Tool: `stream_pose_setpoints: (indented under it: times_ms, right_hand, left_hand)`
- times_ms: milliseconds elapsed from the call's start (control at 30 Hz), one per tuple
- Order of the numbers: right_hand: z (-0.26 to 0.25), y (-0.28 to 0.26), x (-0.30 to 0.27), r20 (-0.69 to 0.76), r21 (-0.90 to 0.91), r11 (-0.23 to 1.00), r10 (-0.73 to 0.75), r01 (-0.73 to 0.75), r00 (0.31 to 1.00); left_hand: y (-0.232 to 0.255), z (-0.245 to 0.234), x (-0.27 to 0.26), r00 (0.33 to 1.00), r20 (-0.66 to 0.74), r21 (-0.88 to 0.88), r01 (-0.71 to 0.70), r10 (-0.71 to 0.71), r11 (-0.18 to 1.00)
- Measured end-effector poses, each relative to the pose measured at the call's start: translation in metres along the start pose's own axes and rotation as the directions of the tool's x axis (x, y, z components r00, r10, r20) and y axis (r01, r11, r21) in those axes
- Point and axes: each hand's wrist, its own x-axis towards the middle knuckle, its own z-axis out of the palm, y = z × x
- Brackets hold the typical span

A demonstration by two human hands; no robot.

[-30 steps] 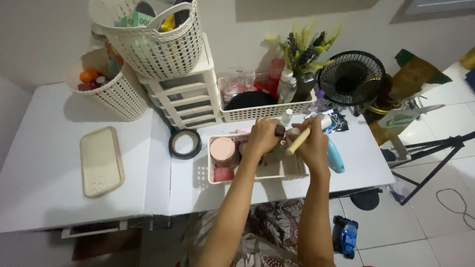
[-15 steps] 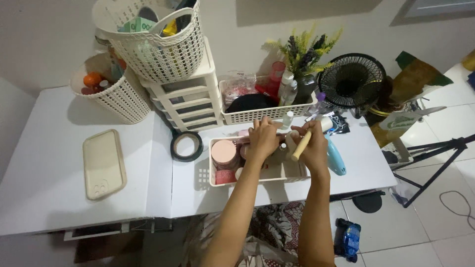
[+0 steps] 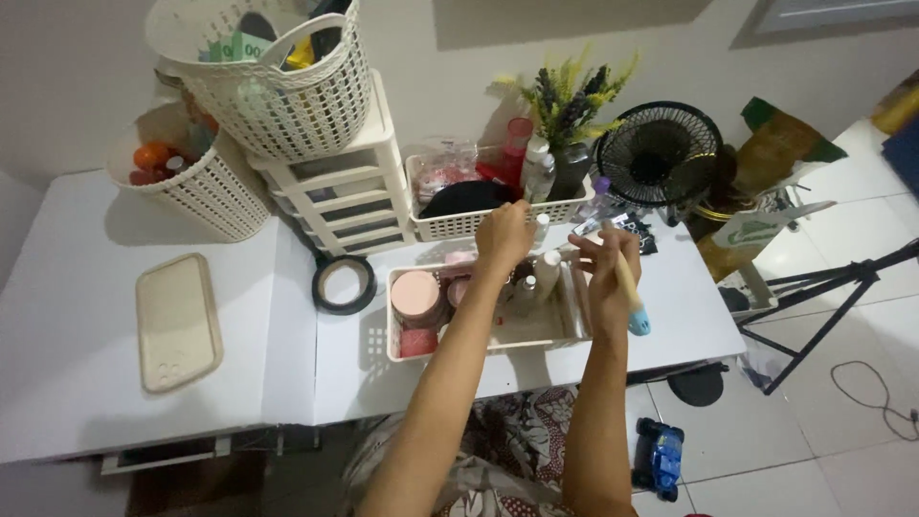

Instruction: The person organizes small bottles and containers in a white plastic basket on a white table. They pick up each item, wipe it with a wooden stick, and place it back into the basket. A blue lint roller is also moved and placed into a basket on a nearby shelf.

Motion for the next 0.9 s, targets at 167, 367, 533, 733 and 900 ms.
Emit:
stream_pose_setpoints:
  times_ms: [167,367,533,733,900]
  right_hand:
    - [-0.021,0.016,0.013,-0.104,0.086,0.995,0.049,-0.040,0.993]
    - [-0.046,0.027,0.021,-0.189,0.160,0.985,0.088,-0.058,0.978]
    - [-0.038,0.009,0.018,-0.285,0.273,0.960,0.146,-0.066,0.947]
    - [-0.006,0.017,0.008,-0.268,0.345,0.938,0.124,-0.025,0.955]
    - [0.036,0.004,-0.020,-0.126,0.362,0.931,-0.006,0.052,0.992]
  left_hand:
    - [-0.018,0.073,0.053,0.997,0.080,0.089,-0.019,0.012,0.996]
    - [-0.039,0.121,0.077,0.998,0.021,0.125,-0.067,0.065,0.990]
    - [-0.026,0.063,0.054,1.000,-0.011,-0.021,-0.010,0.010,1.000]
    - [-0.047,-0.039,0.003,0.965,-0.249,-0.591,-0.219,0.082,0.777]
    - [-0.044,-0.084,-0.065,0.962,-0.256,-0.902,-0.273,-0.095,-0.336]
